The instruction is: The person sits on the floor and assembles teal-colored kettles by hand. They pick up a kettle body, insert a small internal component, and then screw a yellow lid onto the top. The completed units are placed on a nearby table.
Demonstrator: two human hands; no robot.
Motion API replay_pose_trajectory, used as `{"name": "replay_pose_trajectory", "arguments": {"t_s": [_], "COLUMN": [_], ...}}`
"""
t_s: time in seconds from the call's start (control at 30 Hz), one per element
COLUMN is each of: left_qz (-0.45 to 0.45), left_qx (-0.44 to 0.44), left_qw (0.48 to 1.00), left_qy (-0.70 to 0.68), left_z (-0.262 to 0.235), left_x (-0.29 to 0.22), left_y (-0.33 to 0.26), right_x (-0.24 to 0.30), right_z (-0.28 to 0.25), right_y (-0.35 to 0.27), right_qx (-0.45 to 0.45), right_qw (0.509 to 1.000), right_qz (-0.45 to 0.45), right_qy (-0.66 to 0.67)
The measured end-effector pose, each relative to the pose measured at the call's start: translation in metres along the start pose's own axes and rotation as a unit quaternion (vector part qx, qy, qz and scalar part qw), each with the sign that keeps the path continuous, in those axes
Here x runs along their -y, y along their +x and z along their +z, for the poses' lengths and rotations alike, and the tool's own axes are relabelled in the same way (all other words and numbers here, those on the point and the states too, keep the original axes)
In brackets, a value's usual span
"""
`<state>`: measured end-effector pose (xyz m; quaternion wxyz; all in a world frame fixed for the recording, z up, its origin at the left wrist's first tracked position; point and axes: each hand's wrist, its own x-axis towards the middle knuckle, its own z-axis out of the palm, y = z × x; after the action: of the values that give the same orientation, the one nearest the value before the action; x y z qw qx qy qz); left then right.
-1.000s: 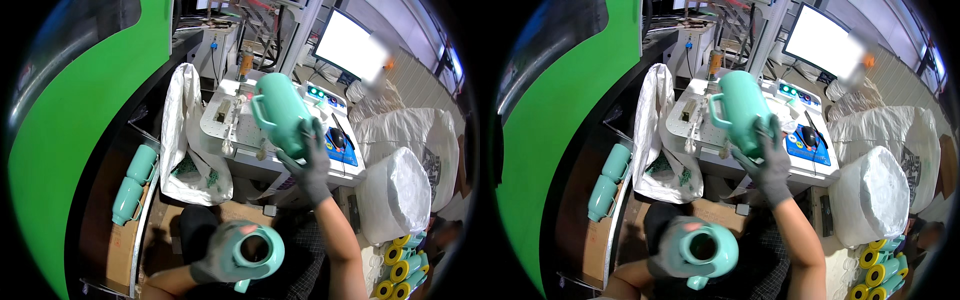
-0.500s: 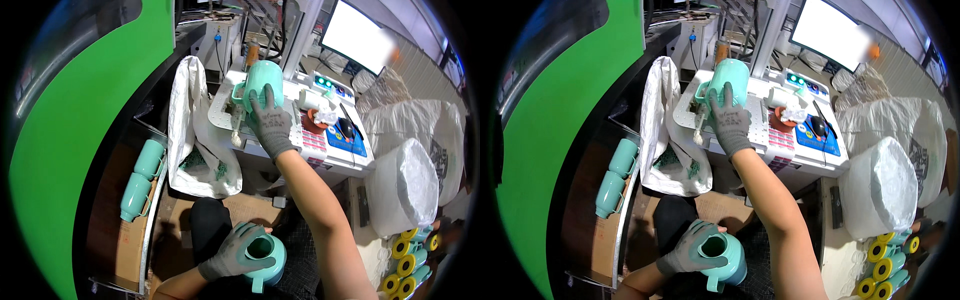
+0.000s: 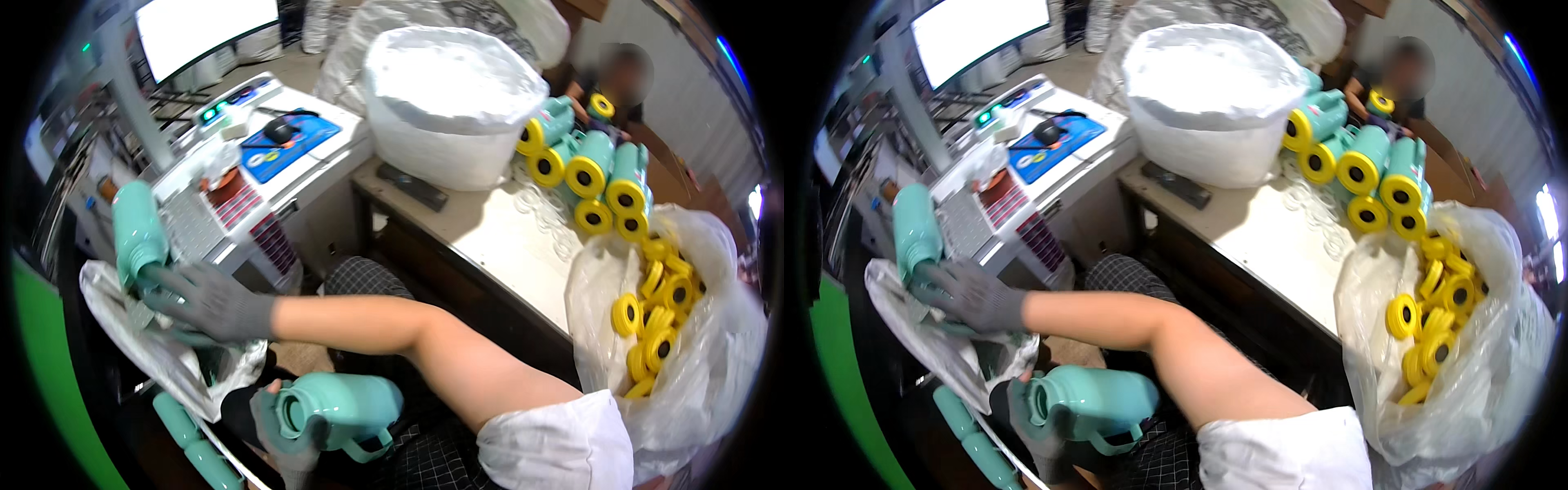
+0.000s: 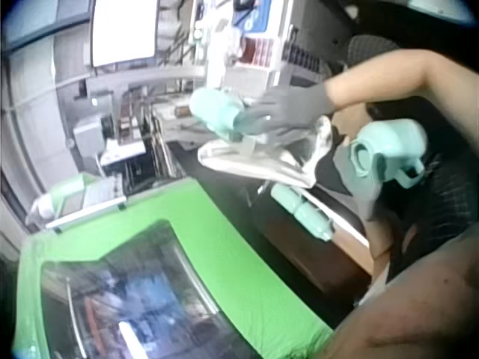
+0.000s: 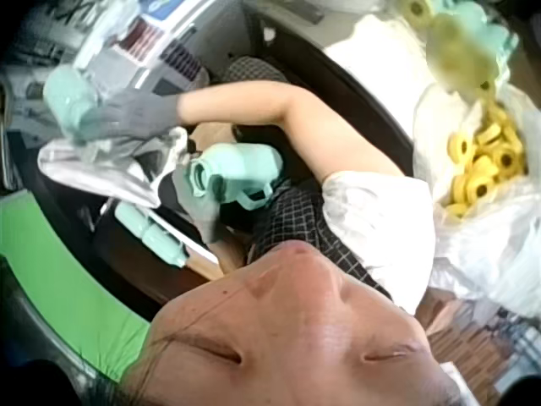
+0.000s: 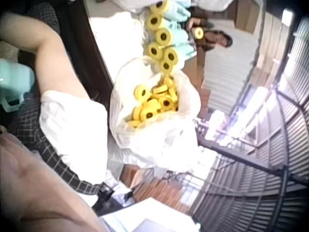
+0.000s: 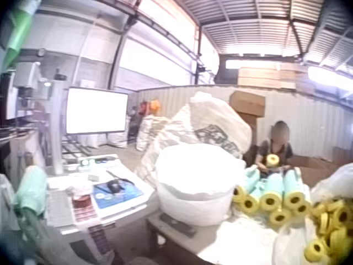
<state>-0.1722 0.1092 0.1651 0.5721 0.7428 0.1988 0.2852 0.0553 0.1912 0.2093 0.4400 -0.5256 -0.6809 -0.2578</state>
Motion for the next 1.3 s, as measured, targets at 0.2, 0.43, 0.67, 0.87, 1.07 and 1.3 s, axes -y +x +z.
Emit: {"name": "replay_pose_trajectory", "arguments": {"t_s": [0.2, 0.43, 0.67, 0.87, 1.07, 1.3], "left_qz": [-0.022, 0.034, 0.118, 0.039, 0.042, -0.098], "left_qx": [0.063, 0.198, 0.219, 0.071, -0.051, -0.113], "left_qw": [0.997, 0.973, 0.931, 0.965, 0.995, 0.908], "left_qy": [0.033, 0.117, 0.268, 0.249, -0.069, -0.393], "left_z": [-0.022, -0.017, 0.012, -0.035, -0.021, 0.066], "left_x": [0.018, 0.025, -0.022, -0.022, 0.05, 0.075], "left_y": [0.017, 0.063, 0.059, 0.06, 0.066, 0.029], "right_x": [0.03, 0.133, 0.265, 0.196, 0.081, 0.071], "right_z": [-0.208, -0.503, -0.58, -0.563, -0.425, -0.282], "right_y": [-0.216, -0.38, -0.511, -0.437, -0.312, -0.182], "right_qx": [0.069, -0.15, 0.111, -0.149, -0.476, -0.18], "right_qw": [0.952, 0.637, 0.275, 0.517, 0.667, 0.896], "right_qz": [0.245, 0.463, 0.672, 0.549, 0.571, 0.406], "right_qy": [-0.169, -0.598, -0.678, -0.64, -0.056, 0.007]}}
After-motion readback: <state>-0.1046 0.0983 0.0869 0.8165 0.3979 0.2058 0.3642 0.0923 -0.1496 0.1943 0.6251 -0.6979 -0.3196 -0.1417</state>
